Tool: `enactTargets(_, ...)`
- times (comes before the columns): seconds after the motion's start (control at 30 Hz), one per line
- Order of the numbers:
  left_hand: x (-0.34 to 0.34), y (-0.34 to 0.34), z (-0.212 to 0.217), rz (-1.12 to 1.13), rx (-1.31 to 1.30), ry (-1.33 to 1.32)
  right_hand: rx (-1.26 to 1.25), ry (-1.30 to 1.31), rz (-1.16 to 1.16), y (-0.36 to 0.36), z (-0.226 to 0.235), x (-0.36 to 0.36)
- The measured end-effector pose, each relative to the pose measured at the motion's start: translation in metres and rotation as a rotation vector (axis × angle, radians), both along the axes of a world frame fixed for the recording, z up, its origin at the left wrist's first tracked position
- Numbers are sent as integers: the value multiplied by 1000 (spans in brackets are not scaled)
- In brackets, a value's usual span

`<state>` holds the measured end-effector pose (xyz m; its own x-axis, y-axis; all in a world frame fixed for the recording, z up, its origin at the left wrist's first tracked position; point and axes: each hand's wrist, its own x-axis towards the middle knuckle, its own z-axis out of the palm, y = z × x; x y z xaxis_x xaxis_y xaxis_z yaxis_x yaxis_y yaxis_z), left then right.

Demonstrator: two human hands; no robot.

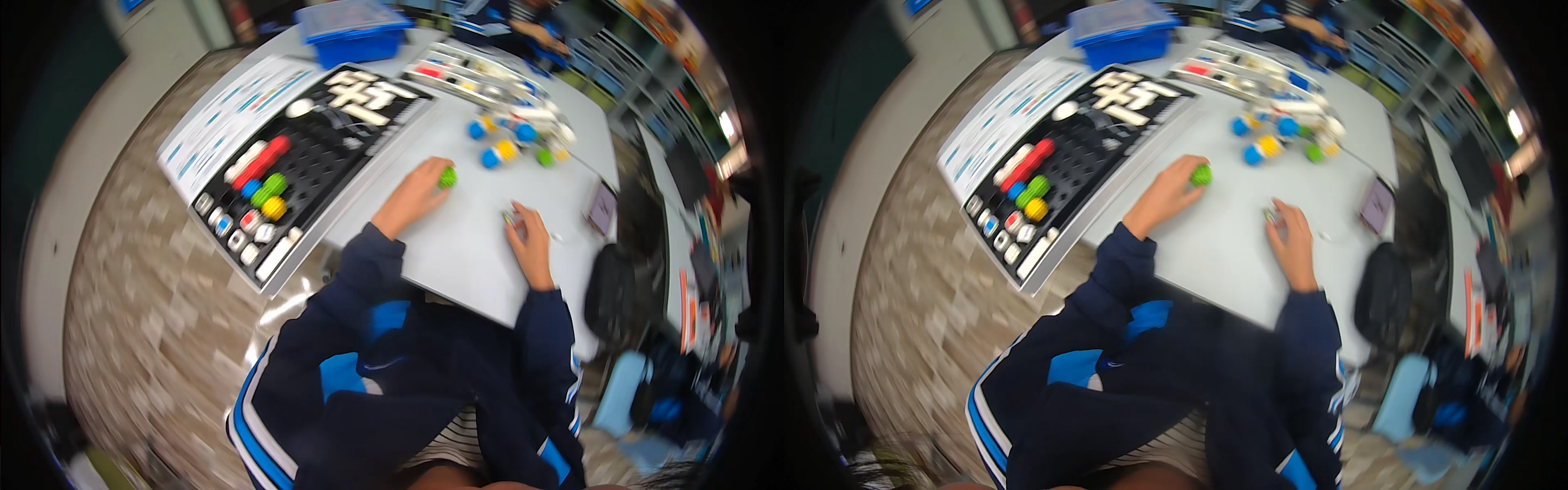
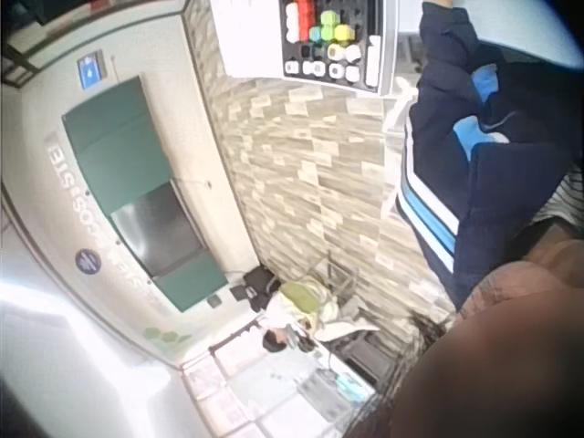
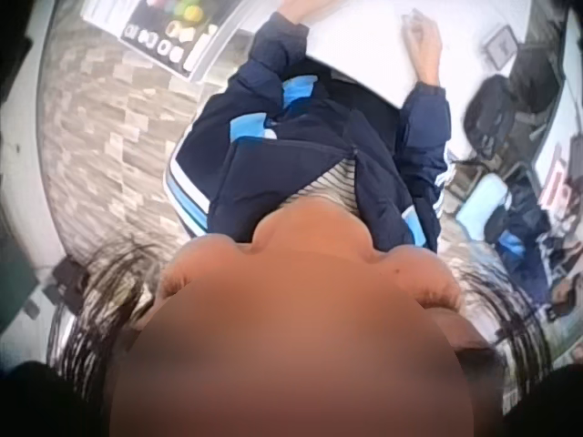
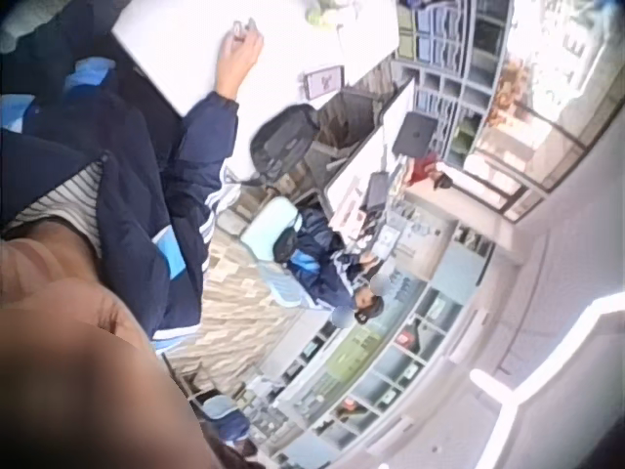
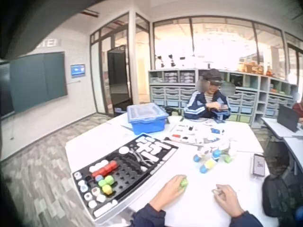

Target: The person assembles a multi-colored LEGO model at a table, repeatedly attaching and detaching pieces to adjust the structure. They handle white, blue, red, yellow, and green LEGO bricks, aligning them by hand and occasionally rotating the model to fit components.

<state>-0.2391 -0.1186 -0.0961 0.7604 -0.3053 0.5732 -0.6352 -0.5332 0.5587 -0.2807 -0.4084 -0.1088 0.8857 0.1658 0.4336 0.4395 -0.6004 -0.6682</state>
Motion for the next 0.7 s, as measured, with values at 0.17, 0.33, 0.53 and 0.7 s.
enactTargets(0.17, -85, 72, 35, 234, -98, 153, -246, -42, 233, 9, 20, -18)
enactTargets(0.33, -102, 141, 51, 827, 177, 62, -206, -82, -68, -32, 49, 1)
enactTargets(0.53, -76, 174, 28, 882, 301, 236, -53, -80, -204, -88, 59, 18)
enactTargets(0.7, -85, 180, 28, 801, 143, 201, 139, -31, -276, -104, 33, 19)
